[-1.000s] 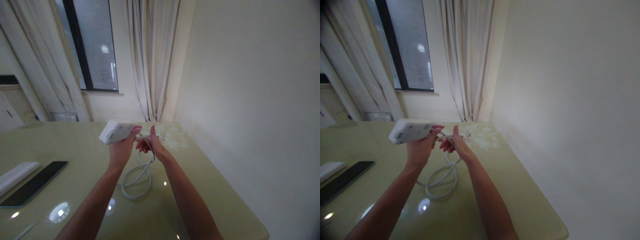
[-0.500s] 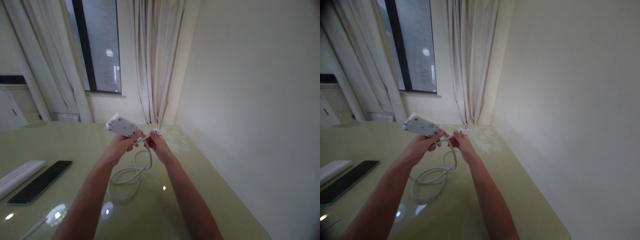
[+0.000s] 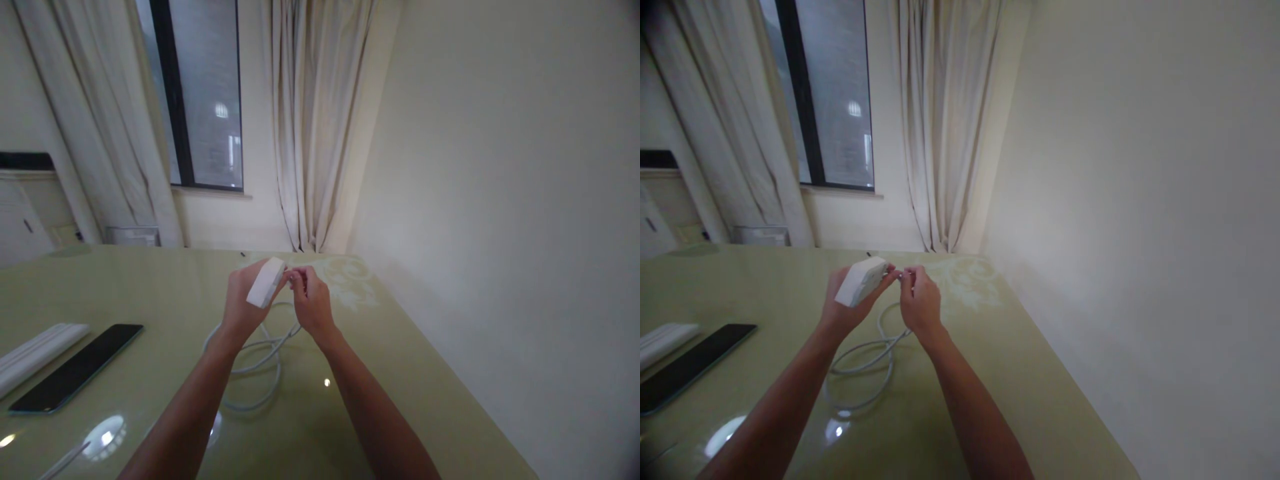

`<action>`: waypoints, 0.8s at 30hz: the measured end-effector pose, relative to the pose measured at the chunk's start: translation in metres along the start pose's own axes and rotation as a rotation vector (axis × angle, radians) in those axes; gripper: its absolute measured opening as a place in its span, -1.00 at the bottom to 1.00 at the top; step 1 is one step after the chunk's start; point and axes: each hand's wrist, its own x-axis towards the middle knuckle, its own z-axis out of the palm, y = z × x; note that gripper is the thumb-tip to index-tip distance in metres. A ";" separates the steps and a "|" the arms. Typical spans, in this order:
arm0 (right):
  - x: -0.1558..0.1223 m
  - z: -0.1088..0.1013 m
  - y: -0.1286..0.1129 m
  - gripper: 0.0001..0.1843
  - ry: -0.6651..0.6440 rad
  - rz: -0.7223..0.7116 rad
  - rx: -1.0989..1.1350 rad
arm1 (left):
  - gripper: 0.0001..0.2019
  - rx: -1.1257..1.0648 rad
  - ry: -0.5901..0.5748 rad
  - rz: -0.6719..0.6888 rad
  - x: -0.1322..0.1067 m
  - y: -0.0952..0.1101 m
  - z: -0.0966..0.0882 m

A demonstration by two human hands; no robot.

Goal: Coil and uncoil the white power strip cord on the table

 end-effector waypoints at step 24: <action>-0.013 -0.042 -0.022 -0.75 0.044 -1.212 -0.359 | -0.60 -0.599 -0.125 -0.645 0.007 0.028 -0.053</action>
